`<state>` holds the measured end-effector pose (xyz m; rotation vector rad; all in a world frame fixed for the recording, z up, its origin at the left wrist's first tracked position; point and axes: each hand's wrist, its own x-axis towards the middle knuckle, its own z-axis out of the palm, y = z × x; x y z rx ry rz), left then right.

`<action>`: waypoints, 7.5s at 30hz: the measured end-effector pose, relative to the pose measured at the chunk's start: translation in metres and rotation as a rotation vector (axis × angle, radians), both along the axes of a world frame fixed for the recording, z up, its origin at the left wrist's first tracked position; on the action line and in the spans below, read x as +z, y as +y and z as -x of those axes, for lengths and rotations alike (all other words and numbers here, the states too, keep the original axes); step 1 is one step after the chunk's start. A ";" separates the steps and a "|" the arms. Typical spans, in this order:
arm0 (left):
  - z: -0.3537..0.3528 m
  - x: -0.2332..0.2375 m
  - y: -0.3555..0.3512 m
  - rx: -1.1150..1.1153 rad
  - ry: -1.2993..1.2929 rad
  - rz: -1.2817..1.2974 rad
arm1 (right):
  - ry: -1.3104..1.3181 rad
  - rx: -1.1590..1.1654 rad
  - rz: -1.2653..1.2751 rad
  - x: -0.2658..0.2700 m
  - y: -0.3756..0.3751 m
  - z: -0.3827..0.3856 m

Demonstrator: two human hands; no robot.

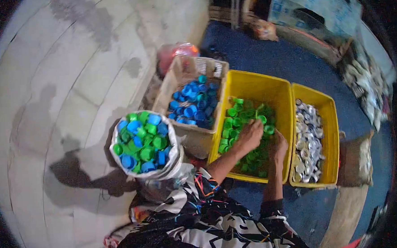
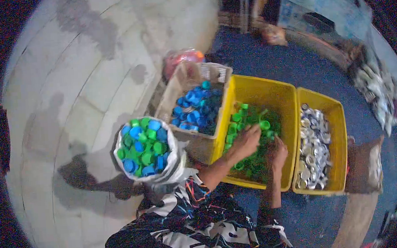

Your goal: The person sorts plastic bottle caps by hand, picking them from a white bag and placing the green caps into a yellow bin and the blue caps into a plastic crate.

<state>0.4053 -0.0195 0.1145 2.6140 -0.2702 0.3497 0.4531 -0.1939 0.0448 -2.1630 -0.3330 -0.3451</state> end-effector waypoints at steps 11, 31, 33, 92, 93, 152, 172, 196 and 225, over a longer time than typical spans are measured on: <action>0.091 -0.023 0.081 0.181 0.081 0.052 | 0.168 0.194 0.081 -0.020 0.049 0.062; 0.315 0.032 0.372 0.396 0.122 -0.072 | 0.160 0.599 0.217 0.065 0.224 0.246; 0.314 0.037 0.374 0.317 0.185 -0.076 | 0.130 0.663 0.171 0.072 0.232 0.253; 0.378 0.067 0.334 0.598 -0.394 1.016 | 0.015 1.131 -0.105 0.128 0.365 0.216; 0.378 0.067 0.334 0.597 -0.387 1.068 | 0.063 1.193 -0.077 0.141 0.358 0.223; 0.202 -0.046 0.092 0.532 0.362 0.955 | 0.870 -0.083 -0.794 -0.041 0.085 0.198; 0.120 -0.062 0.040 0.317 0.016 0.286 | 0.850 0.019 -1.058 -0.085 0.006 0.100; 0.315 0.023 0.344 0.507 0.115 -0.259 | 0.261 0.631 -0.101 0.050 0.242 0.247; 0.356 0.024 0.318 0.888 -0.352 0.954 | 0.033 1.002 0.285 0.067 0.352 0.218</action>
